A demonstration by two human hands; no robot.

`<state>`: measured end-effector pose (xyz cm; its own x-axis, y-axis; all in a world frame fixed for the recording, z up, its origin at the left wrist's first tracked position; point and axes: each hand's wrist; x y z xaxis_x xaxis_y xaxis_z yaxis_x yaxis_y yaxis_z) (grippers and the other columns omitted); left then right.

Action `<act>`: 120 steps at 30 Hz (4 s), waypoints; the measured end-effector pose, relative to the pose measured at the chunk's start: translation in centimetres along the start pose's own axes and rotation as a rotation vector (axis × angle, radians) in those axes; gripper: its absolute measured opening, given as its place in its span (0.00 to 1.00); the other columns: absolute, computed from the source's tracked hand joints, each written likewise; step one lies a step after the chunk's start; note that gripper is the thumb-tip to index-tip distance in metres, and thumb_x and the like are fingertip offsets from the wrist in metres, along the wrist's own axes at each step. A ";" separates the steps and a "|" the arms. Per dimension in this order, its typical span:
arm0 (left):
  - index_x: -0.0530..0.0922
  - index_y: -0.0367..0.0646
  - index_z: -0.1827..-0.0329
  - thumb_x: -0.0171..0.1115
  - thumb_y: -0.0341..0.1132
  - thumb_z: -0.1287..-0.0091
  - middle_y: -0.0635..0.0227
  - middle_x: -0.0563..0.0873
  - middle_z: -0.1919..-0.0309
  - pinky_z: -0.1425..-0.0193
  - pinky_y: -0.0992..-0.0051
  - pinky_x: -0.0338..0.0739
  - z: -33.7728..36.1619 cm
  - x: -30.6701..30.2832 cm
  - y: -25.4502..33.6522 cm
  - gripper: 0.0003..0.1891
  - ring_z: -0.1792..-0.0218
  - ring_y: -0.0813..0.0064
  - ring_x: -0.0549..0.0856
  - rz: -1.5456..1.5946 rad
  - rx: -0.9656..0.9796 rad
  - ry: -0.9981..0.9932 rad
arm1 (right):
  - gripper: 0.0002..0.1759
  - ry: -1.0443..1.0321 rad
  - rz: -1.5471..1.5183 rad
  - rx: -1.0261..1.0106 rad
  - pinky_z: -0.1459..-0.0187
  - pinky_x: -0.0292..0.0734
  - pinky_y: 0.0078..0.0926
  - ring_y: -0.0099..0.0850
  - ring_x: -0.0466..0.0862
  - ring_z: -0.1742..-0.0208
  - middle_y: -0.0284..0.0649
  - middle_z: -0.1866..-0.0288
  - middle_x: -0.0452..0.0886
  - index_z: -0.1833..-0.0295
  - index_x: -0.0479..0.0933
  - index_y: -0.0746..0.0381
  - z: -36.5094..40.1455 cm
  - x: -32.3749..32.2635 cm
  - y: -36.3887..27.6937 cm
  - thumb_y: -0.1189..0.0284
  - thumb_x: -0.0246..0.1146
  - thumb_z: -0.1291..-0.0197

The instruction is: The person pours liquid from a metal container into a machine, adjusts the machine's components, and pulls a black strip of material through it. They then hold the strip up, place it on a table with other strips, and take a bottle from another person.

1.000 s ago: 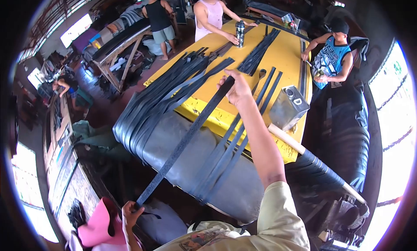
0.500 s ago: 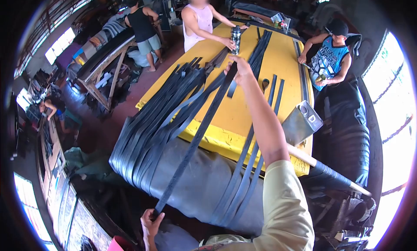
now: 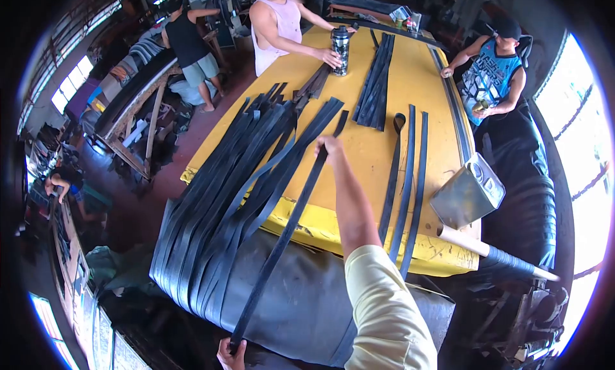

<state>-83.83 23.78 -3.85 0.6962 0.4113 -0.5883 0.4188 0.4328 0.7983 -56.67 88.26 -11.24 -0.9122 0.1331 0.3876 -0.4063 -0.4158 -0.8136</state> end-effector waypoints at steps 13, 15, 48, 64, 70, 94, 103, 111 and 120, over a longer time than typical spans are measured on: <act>0.83 0.33 0.46 0.77 0.39 0.34 0.49 0.85 0.49 0.44 0.63 0.80 1.5 2.8 -4.2 0.21 0.51 0.57 0.85 -0.081 -0.191 0.052 | 0.28 0.473 0.729 -0.084 0.52 0.87 0.50 0.47 0.90 0.51 0.52 0.50 0.85 0.42 0.74 0.70 -1.1 -0.8 0.8 0.62 0.69 0.41; 0.82 0.34 0.43 0.75 0.37 0.33 0.49 0.86 0.48 0.42 0.62 0.80 1.4 3.2 -5.0 0.21 0.49 0.55 0.86 -0.228 -0.051 0.090 | 0.44 0.586 1.179 -0.089 0.35 0.80 0.41 0.48 0.83 0.34 0.55 0.34 0.82 0.30 0.68 0.65 0.7 -1.1 -1.6 0.50 0.70 0.46; 0.76 0.36 0.42 0.76 0.39 0.37 0.46 0.78 0.42 0.33 0.55 0.75 -4.6 13.8 4.1 0.25 0.40 0.49 0.78 -0.100 0.434 0.267 | 0.56 0.545 0.933 -1.195 0.36 0.78 0.43 0.51 0.84 0.38 0.54 0.40 0.84 0.29 0.69 0.60 -3.7 7.3 -26.8 0.53 0.86 0.64; 0.71 0.41 0.35 0.73 0.40 0.35 0.49 0.77 0.40 0.33 0.49 0.69 -4.7 13.7 4.9 0.29 0.40 0.47 0.75 -0.205 0.622 0.335 | 0.40 0.121 0.941 -1.382 0.38 0.76 0.38 0.43 0.83 0.43 0.48 0.44 0.82 0.40 0.77 0.64 25.2 5.2 -25.1 0.67 0.83 0.63; 0.58 0.31 0.25 0.83 0.53 0.48 0.45 0.65 0.29 0.29 0.51 0.66 -3.7 13.6 9.4 0.57 0.31 0.44 0.67 0.274 0.887 0.070 | 0.45 -0.311 1.014 -1.216 0.39 0.76 0.38 0.41 0.82 0.44 0.47 0.44 0.81 0.34 0.75 0.61 47.6 0.5 -18.5 0.61 0.82 0.60; 0.65 0.41 0.25 0.89 0.42 0.56 0.57 0.80 0.38 0.30 0.63 0.75 23.9 7.5 19.6 0.54 0.36 0.65 0.81 0.212 0.972 -1.206 | 0.34 -0.219 1.423 -1.167 0.46 0.85 0.39 0.42 0.87 0.48 0.43 0.47 0.84 0.40 0.80 0.62 87.3 -19.0 -8.4 0.60 0.77 0.53; 0.62 0.43 0.23 0.85 0.44 0.52 0.48 0.81 0.37 0.35 0.56 0.80 27.8 11.3 19.0 0.53 0.40 0.45 0.84 0.265 1.239 -1.221 | 0.11 0.330 1.380 -1.037 0.53 0.82 0.39 0.39 0.88 0.56 0.39 0.60 0.88 0.56 0.85 0.61 91.4 -20.5 -3.4 0.70 0.69 0.45; 0.61 0.43 0.22 0.85 0.41 0.53 0.49 0.79 0.35 0.32 0.58 0.79 26.2 12.4 18.0 0.55 0.38 0.50 0.83 0.241 1.131 -1.397 | 0.05 0.649 1.283 -0.971 0.61 0.79 0.39 0.41 0.86 0.63 0.40 0.68 0.87 0.66 0.83 0.62 89.3 -19.6 -0.5 0.72 0.67 0.40; 0.62 0.43 0.21 0.83 0.43 0.51 0.48 0.78 0.33 0.28 0.60 0.76 23.9 13.7 18.3 0.54 0.34 0.50 0.81 0.157 1.003 -1.658 | 0.11 0.888 1.208 -0.796 0.64 0.80 0.40 0.45 0.86 0.67 0.45 0.71 0.86 0.69 0.83 0.63 87.3 -18.5 0.4 0.71 0.64 0.34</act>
<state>-52.71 18.18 5.74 0.2749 -0.9105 -0.3088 0.0180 -0.3163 0.9485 -35.37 7.16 19.14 -0.3328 0.6424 -0.6904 0.8196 -0.1650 -0.5486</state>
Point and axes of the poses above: each hand's wrist, its own z-axis away from the middle knuckle, its own x-axis out of the palm, y = z × x
